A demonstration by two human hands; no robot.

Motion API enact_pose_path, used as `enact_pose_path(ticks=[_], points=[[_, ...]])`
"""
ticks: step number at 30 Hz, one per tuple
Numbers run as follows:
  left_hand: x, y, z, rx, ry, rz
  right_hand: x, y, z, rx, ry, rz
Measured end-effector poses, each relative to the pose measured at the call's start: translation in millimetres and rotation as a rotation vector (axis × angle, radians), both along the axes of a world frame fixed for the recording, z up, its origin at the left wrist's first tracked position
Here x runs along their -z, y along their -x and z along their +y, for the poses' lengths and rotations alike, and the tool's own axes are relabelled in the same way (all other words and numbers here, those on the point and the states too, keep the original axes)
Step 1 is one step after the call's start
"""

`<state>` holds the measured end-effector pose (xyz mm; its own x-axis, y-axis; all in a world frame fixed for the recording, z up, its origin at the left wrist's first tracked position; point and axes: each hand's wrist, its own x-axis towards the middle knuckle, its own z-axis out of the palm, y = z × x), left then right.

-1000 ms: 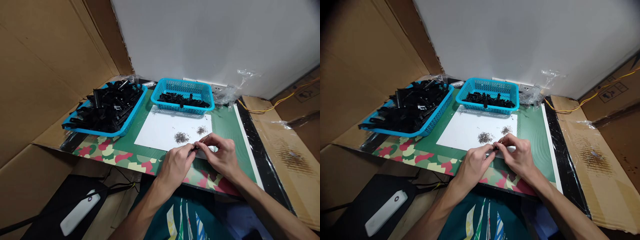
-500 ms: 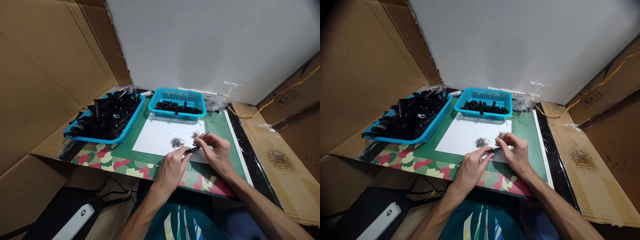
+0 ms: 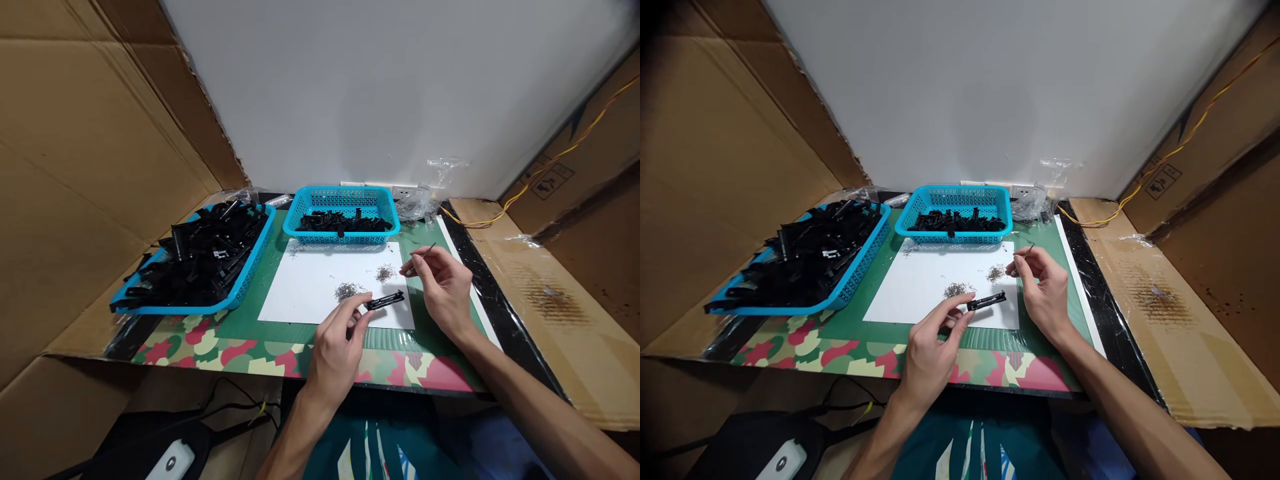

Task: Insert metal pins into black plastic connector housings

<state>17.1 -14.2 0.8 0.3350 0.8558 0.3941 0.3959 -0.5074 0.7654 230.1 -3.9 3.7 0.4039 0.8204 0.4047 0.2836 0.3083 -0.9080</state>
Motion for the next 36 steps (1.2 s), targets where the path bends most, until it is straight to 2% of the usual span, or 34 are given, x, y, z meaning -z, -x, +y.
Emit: enact_pose_path(ticks=[7,11,13,15,18,22,24,26,30,36], points=[[-3.2,4.0,-1.2,0.01,0.205,-0.252,-0.7,-1.3,-1.4,-0.002,0.007,-0.04],[-1.1,4.0,-3.9,0.016,0.242,-0.324,-0.1,-3.3,-1.1,0.004,0.016,-0.095],[-3.8,5.2,1.9,0.018,0.225,-0.319,1.9,-4.5,-0.4,0.008,0.029,-0.122],[-12.4,8.7,17.8,0.009,0.174,-0.273,4.9,-5.8,0.9,0.01,0.051,-0.148],[-35.3,19.3,60.4,-0.069,0.035,-0.124,9.7,-7.3,3.7,-0.001,0.082,-0.164],[-67.3,38.1,127.6,-0.336,-0.242,0.151,13.4,-7.7,7.1,-0.032,0.123,-0.187],[-76.4,45.4,154.3,-0.424,-0.309,0.319,14.1,-7.2,8.0,-0.047,0.138,-0.201],[-79.6,50.2,173.8,-0.443,-0.325,0.485,14.4,-6.4,8.4,-0.056,0.153,-0.216],[-75.4,53.4,193.4,-0.362,-0.272,0.639,14.4,-7.0,7.9,-0.07,0.186,-0.241],[-70.8,53.6,192.6,-0.294,-0.219,0.727,17.9,-20.5,14.0,-0.029,0.301,-0.361]])
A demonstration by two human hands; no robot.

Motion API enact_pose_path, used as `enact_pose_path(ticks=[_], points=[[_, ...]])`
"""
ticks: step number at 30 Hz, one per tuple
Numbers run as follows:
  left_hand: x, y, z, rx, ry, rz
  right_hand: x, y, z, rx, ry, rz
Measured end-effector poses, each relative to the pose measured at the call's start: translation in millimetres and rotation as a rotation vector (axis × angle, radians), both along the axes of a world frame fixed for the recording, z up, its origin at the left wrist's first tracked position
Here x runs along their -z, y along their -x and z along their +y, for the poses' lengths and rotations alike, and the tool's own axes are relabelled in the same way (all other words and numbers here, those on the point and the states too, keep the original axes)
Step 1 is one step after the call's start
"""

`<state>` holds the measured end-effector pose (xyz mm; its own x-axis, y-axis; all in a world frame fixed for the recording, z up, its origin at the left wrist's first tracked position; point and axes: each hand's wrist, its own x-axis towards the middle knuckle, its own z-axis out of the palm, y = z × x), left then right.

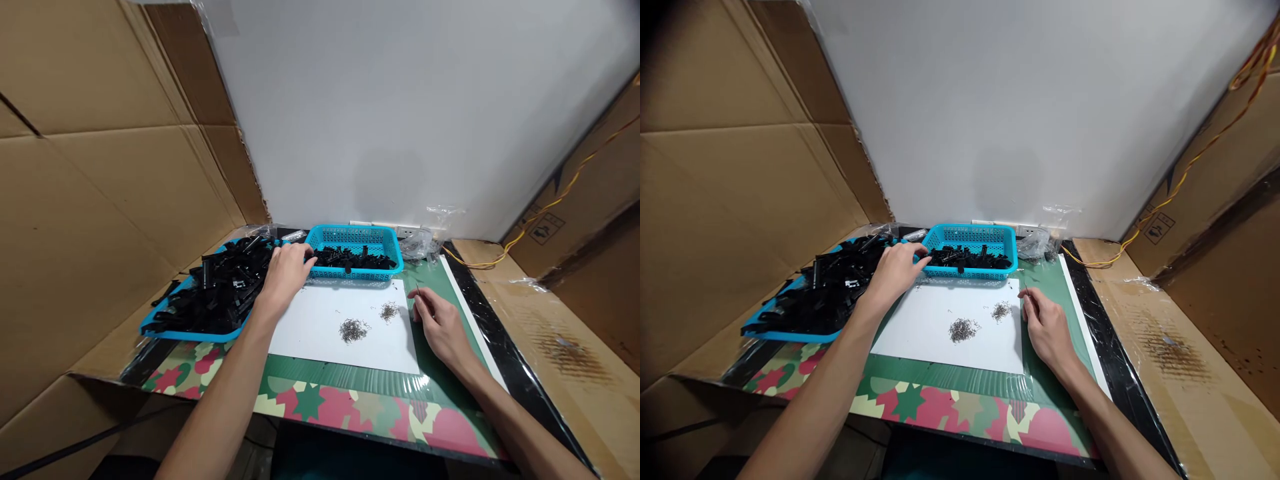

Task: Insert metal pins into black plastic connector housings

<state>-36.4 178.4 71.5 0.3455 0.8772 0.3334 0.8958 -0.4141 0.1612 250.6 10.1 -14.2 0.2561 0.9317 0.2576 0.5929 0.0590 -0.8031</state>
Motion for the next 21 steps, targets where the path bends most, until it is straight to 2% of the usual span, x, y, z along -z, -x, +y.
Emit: enact_pose_path(ticks=[3,6,9,14,17,21], points=[[-3.5,4.0,-4.3,-0.014,0.023,0.013,4.6,-6.4,5.6,-0.008,0.037,-0.072],[-11.2,17.7,-6.4,-0.049,0.033,0.011,8.1,-6.1,8.4,-0.041,0.074,-0.136],[-22.1,45.3,-5.3,-0.112,0.039,0.017,8.3,-2.0,8.2,-0.065,0.119,-0.171],[-37.0,106.8,-6.6,-0.229,0.124,0.071,6.9,-1.7,7.9,-0.08,0.156,-0.168],[-38.2,134.0,-15.5,-0.242,0.21,0.102,6.7,-5.2,7.9,-0.094,0.172,-0.179],[-29.0,148.6,-30.8,-0.242,0.264,0.135,3.6,-7.9,5.8,-0.095,0.19,-0.18]])
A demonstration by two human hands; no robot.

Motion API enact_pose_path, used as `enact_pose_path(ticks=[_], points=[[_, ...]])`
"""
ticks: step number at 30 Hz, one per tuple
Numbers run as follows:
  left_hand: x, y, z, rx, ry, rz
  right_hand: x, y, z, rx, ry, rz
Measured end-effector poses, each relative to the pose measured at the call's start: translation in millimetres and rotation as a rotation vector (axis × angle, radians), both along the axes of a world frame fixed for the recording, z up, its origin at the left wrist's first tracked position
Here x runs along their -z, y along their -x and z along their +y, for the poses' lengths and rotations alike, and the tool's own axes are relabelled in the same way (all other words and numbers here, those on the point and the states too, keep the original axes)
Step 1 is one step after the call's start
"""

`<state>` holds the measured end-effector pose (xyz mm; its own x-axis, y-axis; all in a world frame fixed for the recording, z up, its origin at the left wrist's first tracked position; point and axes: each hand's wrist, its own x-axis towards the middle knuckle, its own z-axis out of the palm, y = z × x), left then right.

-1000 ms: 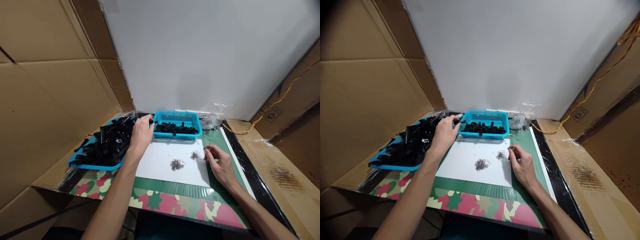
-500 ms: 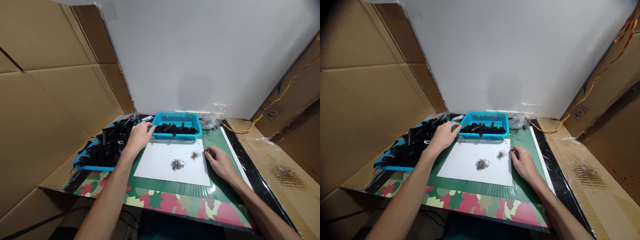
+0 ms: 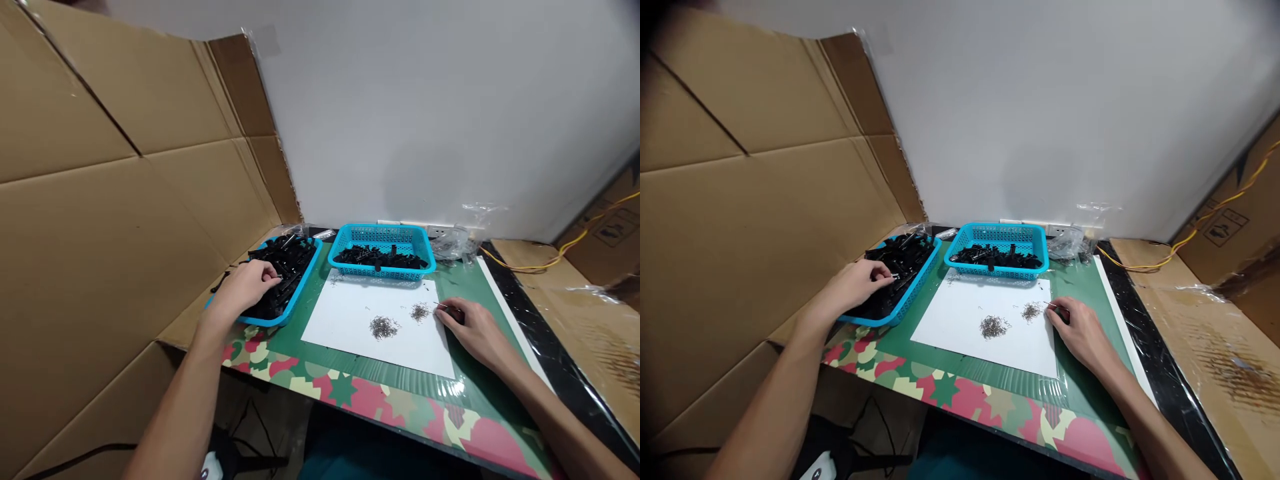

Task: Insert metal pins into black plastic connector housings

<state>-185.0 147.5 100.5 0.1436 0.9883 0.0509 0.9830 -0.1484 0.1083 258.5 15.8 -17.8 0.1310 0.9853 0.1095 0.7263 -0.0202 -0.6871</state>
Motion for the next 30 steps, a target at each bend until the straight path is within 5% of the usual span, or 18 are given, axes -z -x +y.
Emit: enact_pose_path(ticks=[10,23,26,30], points=[[22.5,-13.8,-9.2,0.034,-0.011,0.082,-2.8,-3.6,0.0,-0.032,0.04,0.037],[11.6,-25.8,-9.6,-0.069,-0.213,0.037,-1.3,-2.7,0.1,-0.024,0.02,-0.005],[5.0,-33.6,-10.4,-0.062,-0.245,-0.125,-3.5,-4.6,0.8,-0.045,0.003,0.023],[-3.7,-59.4,-22.5,0.132,-0.246,-0.512,-4.3,-8.2,0.9,-0.055,-0.008,0.113]])
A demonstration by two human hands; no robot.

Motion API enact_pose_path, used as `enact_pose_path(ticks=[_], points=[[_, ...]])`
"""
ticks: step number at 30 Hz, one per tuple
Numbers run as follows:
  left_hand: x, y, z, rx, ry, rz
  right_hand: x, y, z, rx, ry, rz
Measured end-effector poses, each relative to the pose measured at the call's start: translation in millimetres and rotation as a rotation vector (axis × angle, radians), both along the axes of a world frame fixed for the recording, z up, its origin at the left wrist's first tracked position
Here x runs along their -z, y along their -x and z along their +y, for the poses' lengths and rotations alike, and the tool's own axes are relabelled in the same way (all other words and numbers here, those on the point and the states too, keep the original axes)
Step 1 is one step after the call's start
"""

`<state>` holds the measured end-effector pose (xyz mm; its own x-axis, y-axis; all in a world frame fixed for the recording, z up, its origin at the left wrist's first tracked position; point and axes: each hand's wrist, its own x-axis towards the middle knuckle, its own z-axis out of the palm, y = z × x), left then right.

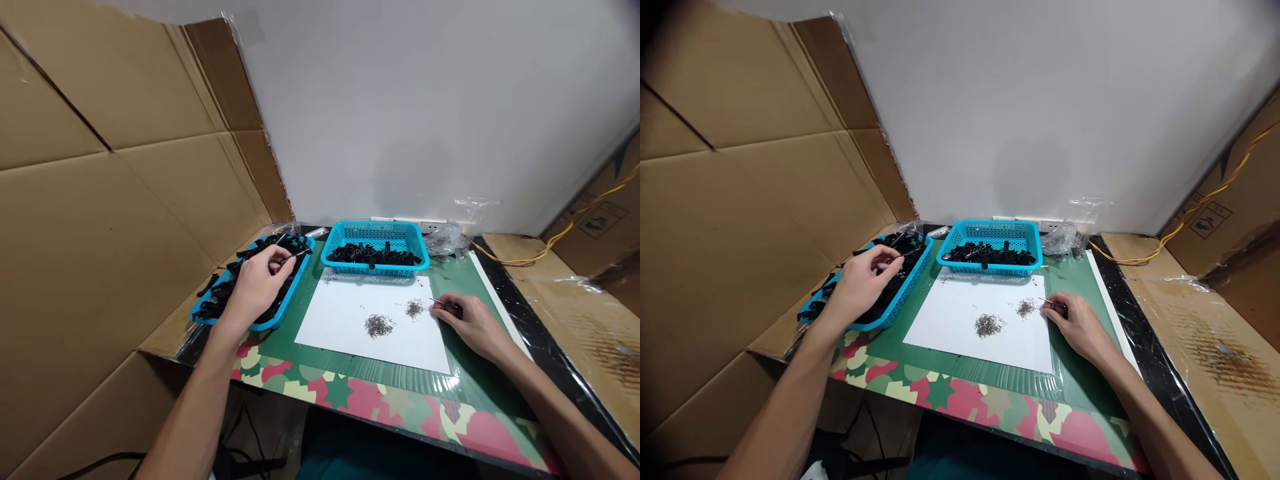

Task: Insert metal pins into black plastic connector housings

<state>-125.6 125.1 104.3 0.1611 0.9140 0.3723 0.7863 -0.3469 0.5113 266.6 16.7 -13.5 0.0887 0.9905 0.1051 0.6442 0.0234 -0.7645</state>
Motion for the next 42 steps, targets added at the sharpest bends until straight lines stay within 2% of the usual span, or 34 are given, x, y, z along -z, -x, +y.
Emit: enact_pose_path(ticks=[4,8,11,13,17,22,27,30,36,42], points=[[4.9,-39.4,-21.9,0.237,0.031,-0.238,-4.0,2.2,-3.1,-0.005,-0.017,0.302],[31.9,-81.6,-47.5,0.43,0.28,-0.591,-9.5,10.6,-7.9,0.016,0.0,0.593],[56.1,-107.8,-65.2,0.478,0.462,-0.774,-10.1,16.3,-9.8,0.015,0.037,0.784],[68.5,-121.4,-74.5,0.46,0.583,-0.892,-10.6,19.5,-10.3,0.007,0.066,0.875],[81.1,-140.0,-86.1,0.436,0.675,-1.062,-15.6,26.0,-11.6,-0.014,0.112,0.96],[90.7,-148.2,-94.5,0.391,0.796,-0.988,-19.1,32.3,-16.5,-0.095,0.182,0.911],[99.2,-146.1,-106.9,0.413,0.747,-0.861,-16.6,35.7,-21.8,-0.11,0.231,0.826],[96.6,-146.1,-114.0,0.427,0.715,-0.771,-17.1,38.3,-22.8,-0.097,0.213,0.793],[88.3,-153.1,-119.3,0.479,0.691,-0.647,-22.2,42.4,-22.1,-0.242,0.07,0.737],[85.1,-154.9,-122.9,0.498,0.64,-0.561,-25.3,42.4,-23.4,-0.221,-0.022,0.679]])
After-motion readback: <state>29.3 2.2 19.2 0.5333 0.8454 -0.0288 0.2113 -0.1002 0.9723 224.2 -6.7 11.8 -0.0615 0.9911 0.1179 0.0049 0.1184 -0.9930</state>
